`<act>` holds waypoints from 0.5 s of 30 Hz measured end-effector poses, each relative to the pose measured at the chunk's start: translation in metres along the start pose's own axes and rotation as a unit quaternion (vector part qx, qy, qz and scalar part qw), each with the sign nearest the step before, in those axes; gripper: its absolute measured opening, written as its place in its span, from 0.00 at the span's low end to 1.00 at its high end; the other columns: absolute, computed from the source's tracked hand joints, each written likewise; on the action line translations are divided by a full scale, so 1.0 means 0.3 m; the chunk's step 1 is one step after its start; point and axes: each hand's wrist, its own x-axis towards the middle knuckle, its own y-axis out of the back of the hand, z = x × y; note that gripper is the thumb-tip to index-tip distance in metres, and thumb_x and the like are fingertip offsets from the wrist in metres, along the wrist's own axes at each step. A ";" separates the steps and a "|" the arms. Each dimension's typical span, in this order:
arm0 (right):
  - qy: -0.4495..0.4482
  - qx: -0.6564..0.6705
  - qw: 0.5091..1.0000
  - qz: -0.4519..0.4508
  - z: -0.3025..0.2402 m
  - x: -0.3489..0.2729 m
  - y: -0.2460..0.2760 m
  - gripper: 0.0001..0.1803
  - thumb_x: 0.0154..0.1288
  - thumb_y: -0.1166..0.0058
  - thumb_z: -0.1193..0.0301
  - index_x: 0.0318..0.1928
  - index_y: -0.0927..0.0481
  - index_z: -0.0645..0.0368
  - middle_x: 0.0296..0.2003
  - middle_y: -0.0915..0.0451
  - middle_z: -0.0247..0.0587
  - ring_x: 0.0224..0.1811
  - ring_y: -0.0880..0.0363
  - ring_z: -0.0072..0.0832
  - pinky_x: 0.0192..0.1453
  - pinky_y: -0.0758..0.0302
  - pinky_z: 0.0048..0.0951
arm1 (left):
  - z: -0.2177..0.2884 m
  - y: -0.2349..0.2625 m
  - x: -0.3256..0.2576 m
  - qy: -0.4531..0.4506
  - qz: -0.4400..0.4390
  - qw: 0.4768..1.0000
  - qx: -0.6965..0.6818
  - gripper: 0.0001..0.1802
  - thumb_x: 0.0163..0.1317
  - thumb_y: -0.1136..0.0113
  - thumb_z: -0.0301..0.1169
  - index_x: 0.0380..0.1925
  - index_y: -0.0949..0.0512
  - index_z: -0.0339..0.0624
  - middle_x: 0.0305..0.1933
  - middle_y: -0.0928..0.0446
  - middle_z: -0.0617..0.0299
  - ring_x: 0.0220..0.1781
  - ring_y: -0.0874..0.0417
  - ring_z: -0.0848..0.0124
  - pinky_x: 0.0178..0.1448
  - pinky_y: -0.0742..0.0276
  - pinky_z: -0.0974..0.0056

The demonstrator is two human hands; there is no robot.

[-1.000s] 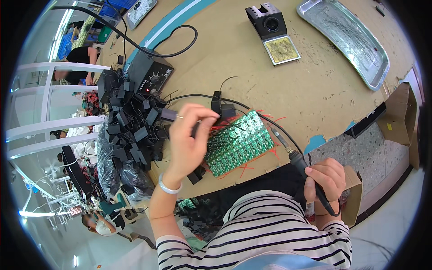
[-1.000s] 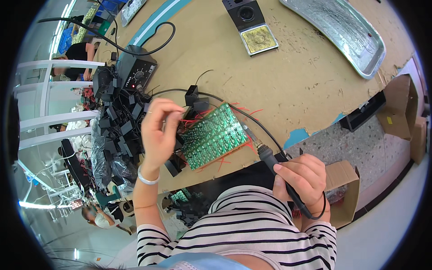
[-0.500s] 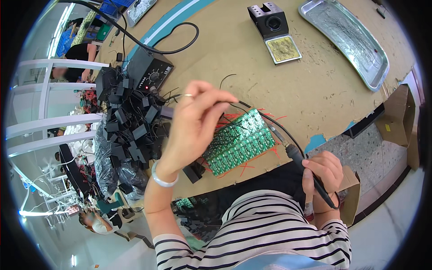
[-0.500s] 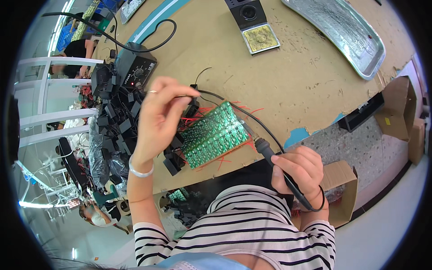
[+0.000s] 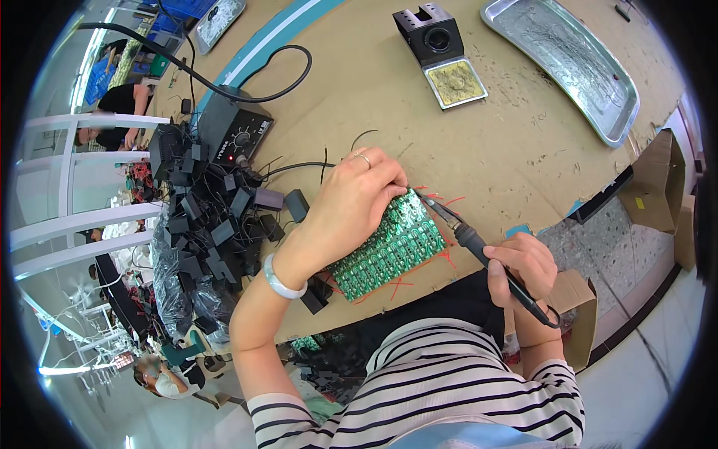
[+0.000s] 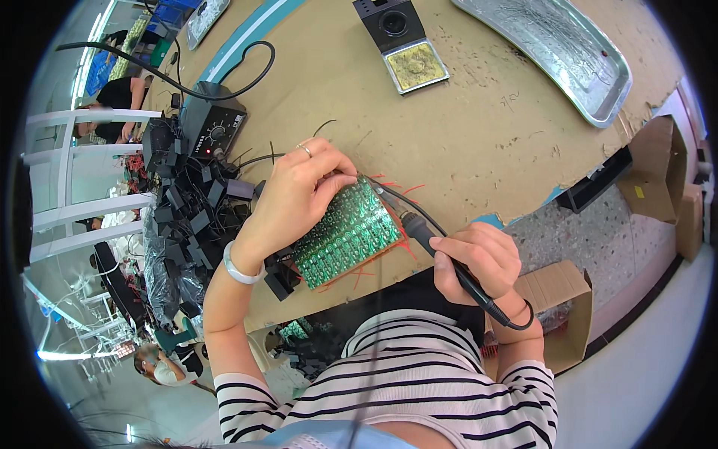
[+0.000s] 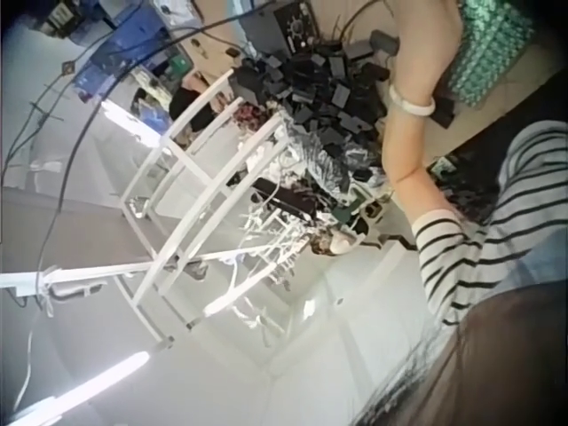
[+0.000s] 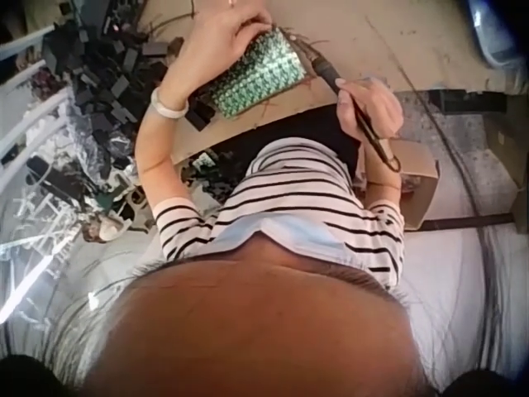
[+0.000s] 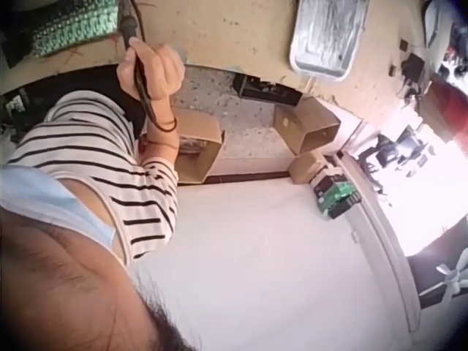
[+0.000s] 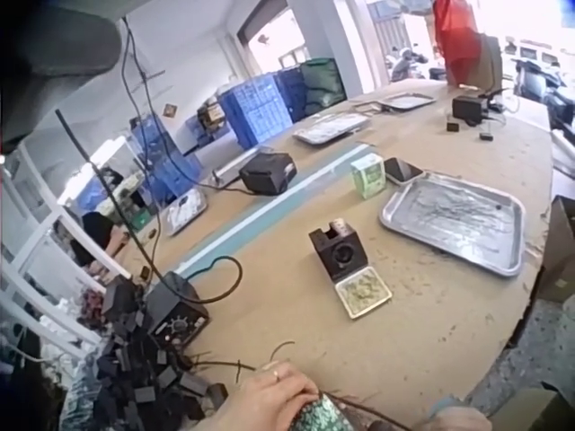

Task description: Solder electronic components onto a printed circuit board at an industrial workbench.

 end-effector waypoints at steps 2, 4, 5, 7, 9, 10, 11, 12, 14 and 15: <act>0.006 0.007 1.000 -0.002 0.006 0.004 -0.007 0.11 0.47 0.39 0.84 0.35 0.16 0.63 0.24 0.18 0.40 0.19 0.22 0.31 0.24 0.27 0.29 | 0.002 -0.002 -0.001 0.013 -0.005 1.000 -0.002 0.03 0.59 0.34 0.21 0.33 0.18 0.38 0.34 0.21 0.56 0.39 0.20 0.57 0.43 0.24 0.56; 0.006 0.005 1.000 -0.005 0.006 0.006 -0.008 0.12 0.47 0.39 0.84 0.35 0.16 0.63 0.24 0.18 0.40 0.20 0.22 0.31 0.24 0.27 0.29 | 0.001 -0.009 0.002 0.012 -0.005 1.000 0.002 0.03 0.59 0.34 0.21 0.33 0.18 0.38 0.34 0.21 0.56 0.39 0.20 0.57 0.43 0.24 0.56; 0.006 0.002 1.000 -0.007 0.005 0.006 -0.009 0.12 0.46 0.38 0.84 0.35 0.16 0.63 0.24 0.18 0.40 0.20 0.22 0.31 0.24 0.27 0.29 | 0.001 -0.012 0.004 0.010 -0.004 1.000 0.006 0.03 0.59 0.34 0.21 0.33 0.18 0.37 0.34 0.21 0.56 0.39 0.20 0.57 0.44 0.24 0.56; 0.008 0.004 1.000 -0.009 0.008 0.007 -0.011 0.12 0.46 0.38 0.84 0.35 0.15 0.63 0.24 0.19 0.39 0.20 0.22 0.31 0.24 0.27 0.29 | 0.006 -0.009 0.005 0.022 -0.023 0.999 0.012 0.03 0.60 0.35 0.21 0.33 0.19 0.37 0.35 0.22 0.54 0.43 0.20 0.54 0.47 0.23 0.54; 0.011 0.005 1.000 -0.011 0.007 0.008 -0.013 0.13 0.45 0.38 0.84 0.35 0.15 0.63 0.24 0.19 0.39 0.20 0.22 0.31 0.24 0.27 0.29 | 0.007 -0.011 0.004 0.034 -0.042 0.998 0.018 0.03 0.60 0.36 0.21 0.34 0.19 0.36 0.37 0.23 0.53 0.47 0.21 0.51 0.50 0.23 0.52; 0.014 0.000 1.000 -0.013 0.004 0.008 -0.015 0.13 0.45 0.37 0.83 0.35 0.15 0.63 0.24 0.19 0.39 0.20 0.22 0.31 0.25 0.27 0.29 | 0.006 -0.015 0.003 0.025 -0.030 0.999 0.023 0.03 0.60 0.35 0.21 0.34 0.19 0.36 0.35 0.22 0.54 0.43 0.21 0.53 0.47 0.23 0.53; 0.018 -0.005 1.000 -0.014 0.002 0.009 -0.016 0.13 0.44 0.37 0.83 0.35 0.15 0.63 0.24 0.19 0.39 0.20 0.22 0.31 0.25 0.27 0.29 | 0.007 -0.018 0.003 0.017 -0.018 0.999 0.029 0.03 0.60 0.34 0.22 0.33 0.19 0.36 0.34 0.22 0.54 0.40 0.20 0.55 0.44 0.24 0.55; 0.018 -0.005 1.000 -0.014 0.000 0.010 -0.017 0.13 0.44 0.37 0.83 0.35 0.15 0.63 0.24 0.19 0.39 0.20 0.22 0.31 0.25 0.27 0.29 | 0.008 -0.020 0.002 0.017 -0.018 0.999 0.028 0.03 0.60 0.34 0.22 0.33 0.19 0.36 0.34 0.22 0.54 0.40 0.20 0.55 0.44 0.24 0.55; 0.040 -0.020 0.999 -0.030 -0.004 0.014 -0.020 0.13 0.44 0.36 0.83 0.36 0.15 0.62 0.25 0.18 0.38 0.21 0.22 0.30 0.25 0.27 0.28 | 0.010 -0.023 0.000 0.000 -0.016 0.998 0.057 0.03 0.60 0.34 0.22 0.33 0.19 0.36 0.34 0.23 0.54 0.41 0.20 0.54 0.44 0.24 0.54; 0.040 -0.021 0.999 -0.029 -0.009 0.016 -0.019 0.13 0.44 0.36 0.83 0.36 0.15 0.62 0.25 0.18 0.38 0.21 0.22 0.30 0.25 0.27 0.28 | 0.011 -0.025 0.001 -0.001 -0.016 0.998 0.056 0.03 0.60 0.34 0.22 0.33 0.19 0.36 0.34 0.23 0.54 0.41 0.20 0.54 0.44 0.24 0.54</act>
